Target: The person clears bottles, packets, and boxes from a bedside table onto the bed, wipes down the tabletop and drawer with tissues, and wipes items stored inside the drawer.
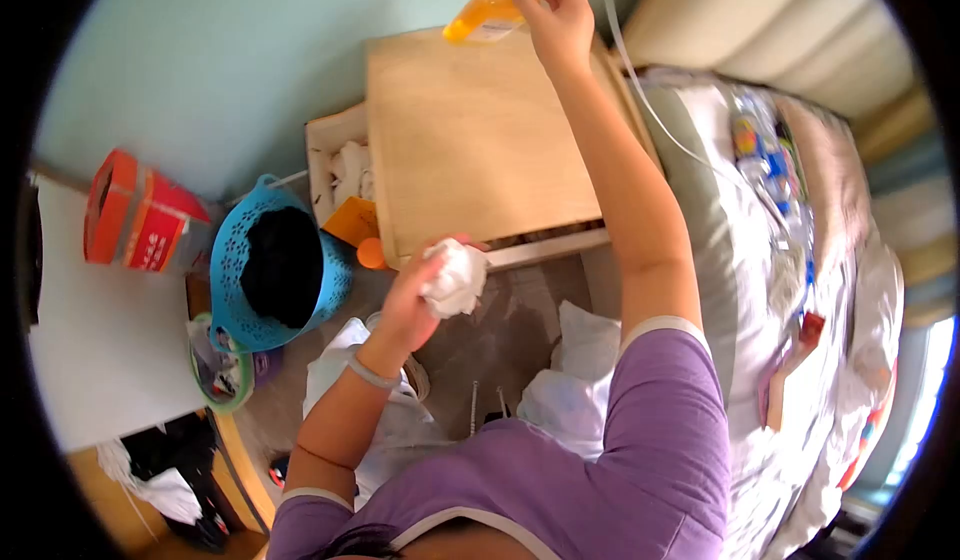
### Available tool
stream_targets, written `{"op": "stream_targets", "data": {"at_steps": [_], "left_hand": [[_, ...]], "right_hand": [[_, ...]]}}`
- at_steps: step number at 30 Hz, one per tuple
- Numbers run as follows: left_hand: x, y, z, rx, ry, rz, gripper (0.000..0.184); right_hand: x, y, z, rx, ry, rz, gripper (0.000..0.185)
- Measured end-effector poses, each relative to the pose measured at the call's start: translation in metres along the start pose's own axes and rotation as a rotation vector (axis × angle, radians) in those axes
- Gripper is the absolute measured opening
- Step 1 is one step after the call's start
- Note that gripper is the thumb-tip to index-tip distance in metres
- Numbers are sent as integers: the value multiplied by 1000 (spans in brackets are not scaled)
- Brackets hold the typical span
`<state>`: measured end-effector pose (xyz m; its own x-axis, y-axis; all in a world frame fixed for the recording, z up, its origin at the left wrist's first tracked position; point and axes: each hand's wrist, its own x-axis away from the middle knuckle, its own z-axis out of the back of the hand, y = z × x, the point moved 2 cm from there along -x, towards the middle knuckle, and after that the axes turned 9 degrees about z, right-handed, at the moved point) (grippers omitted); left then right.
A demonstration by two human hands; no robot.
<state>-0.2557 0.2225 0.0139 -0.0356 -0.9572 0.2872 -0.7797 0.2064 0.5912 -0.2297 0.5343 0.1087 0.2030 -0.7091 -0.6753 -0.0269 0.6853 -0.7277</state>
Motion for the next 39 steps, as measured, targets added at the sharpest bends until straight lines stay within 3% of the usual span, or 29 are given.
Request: {"op": "stream_targets", "data": {"at_steps": [5,9,15,16,17,18,19,21,23,24,26,27,32,35,36,39], "left_hand": [[2,-13,-5,-32,20,24,44],[5,-21,-10,-64,-40,46,44],[-3,-36,-11,51,-149,216,48],[-5,-39,-10,116,-170,229,47],[-5,-40,-11,152,-214,229,46],[-5,-40,-13,182,-232,223,46],[-3,-39,-15,198,-250,208,45],[-2,-39,-16,258,-297,215,44],[2,-39,-20,268,-279,189,44],[5,-39,-22,273,-271,181,44],[11,-36,-29,276,-311,192,43],[15,-34,-31,276,-332,196,43],[31,-29,-20,257,-349,185,43],[38,-25,-10,268,-333,192,42],[38,-24,-7,284,-359,205,43],[27,-41,7,386,-272,208,39]], "right_hand": [[62,-81,159,-228,99,-163,34],[114,-118,302,473,65,-110,27],[167,-73,505,1155,-106,-209,25],[170,-72,520,1312,-93,-312,28],[181,-51,558,1212,-25,-382,41],[186,-42,573,1569,-36,-86,63],[185,-66,533,1894,56,-85,76],[177,-98,460,1617,42,24,66],[182,-130,344,1070,-143,237,54],[195,-161,275,865,-220,-151,47],[224,-175,188,412,-522,-26,44],[234,-177,157,410,-606,58,41],[251,-163,90,40,-636,-94,29],[259,-154,83,26,-516,-240,26],[261,-153,80,47,-525,-381,23],[285,-139,57,333,-405,-202,20]]}}
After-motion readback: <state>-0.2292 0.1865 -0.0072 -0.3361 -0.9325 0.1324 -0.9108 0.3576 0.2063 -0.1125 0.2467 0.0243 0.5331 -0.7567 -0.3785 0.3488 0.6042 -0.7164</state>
